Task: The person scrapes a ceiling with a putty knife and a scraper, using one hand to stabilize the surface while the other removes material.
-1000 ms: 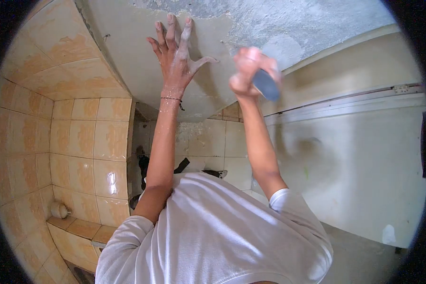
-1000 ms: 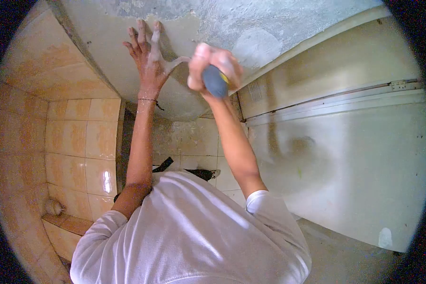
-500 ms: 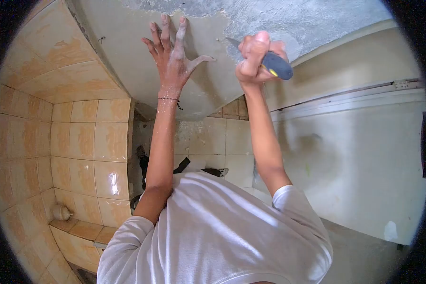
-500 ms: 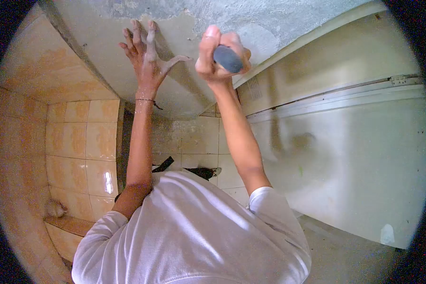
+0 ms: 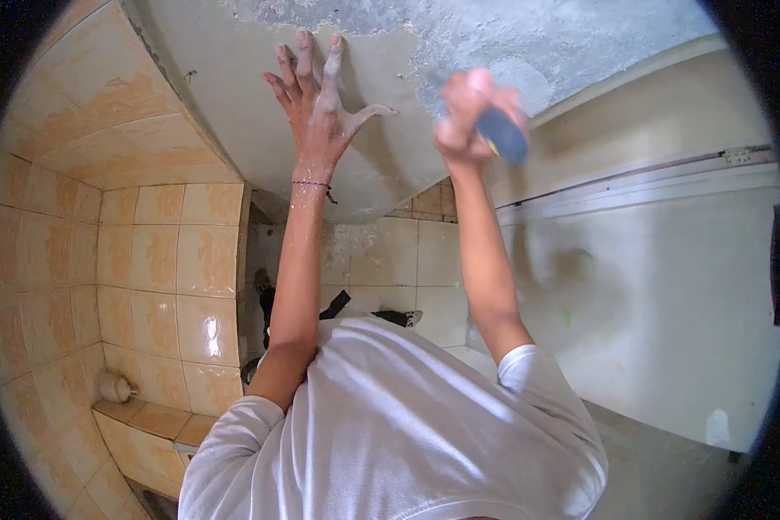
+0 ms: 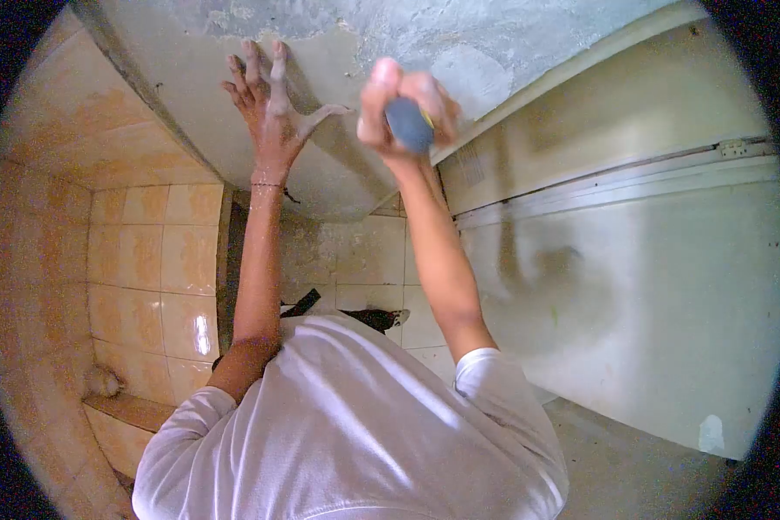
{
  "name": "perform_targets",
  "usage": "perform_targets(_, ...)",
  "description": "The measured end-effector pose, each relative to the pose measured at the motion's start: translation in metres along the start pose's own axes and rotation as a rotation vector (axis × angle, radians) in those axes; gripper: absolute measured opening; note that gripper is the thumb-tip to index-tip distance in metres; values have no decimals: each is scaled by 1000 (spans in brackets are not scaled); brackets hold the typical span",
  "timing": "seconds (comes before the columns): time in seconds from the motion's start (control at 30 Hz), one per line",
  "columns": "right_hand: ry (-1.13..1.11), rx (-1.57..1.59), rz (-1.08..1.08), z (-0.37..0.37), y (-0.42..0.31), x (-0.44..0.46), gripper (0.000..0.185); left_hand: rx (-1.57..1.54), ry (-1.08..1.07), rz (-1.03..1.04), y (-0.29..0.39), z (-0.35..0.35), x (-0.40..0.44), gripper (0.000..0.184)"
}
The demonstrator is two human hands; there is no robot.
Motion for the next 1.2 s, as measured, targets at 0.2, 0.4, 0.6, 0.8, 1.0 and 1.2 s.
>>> perform_targets(0.2,248,682,195,-15,-4,12,35,-56,14,-31,-2,1,1,121)
perform_targets(0.4,223,104,-13,-2,-16,-1,20,-75,11,-34,-3,3,1,120)
perform_targets(0.6,204,8,-48,-4,-15,-3,25,-82,4,-11,-2,2,-1,120)
perform_targets(0.8,138,703,238,-11,0,3,30,-63,6,-31,-2,0,2,120)
perform_targets(1.0,127,-4,47,-6,-11,0,31,-98,-11,-33,-2,4,0,119)
perform_targets(1.2,214,225,316,16,12,-34,43,-65,-33,-27,0,1,-3,120)
Point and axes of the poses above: each hand's wrist, its own x-axis towards the middle knuckle, its own z-axis out of the palm, y = z × x, the point moved 6 cm from there along x, towards the middle knuckle, and after that the axes turned 8 degrees about -z, right-handed, at the moved point
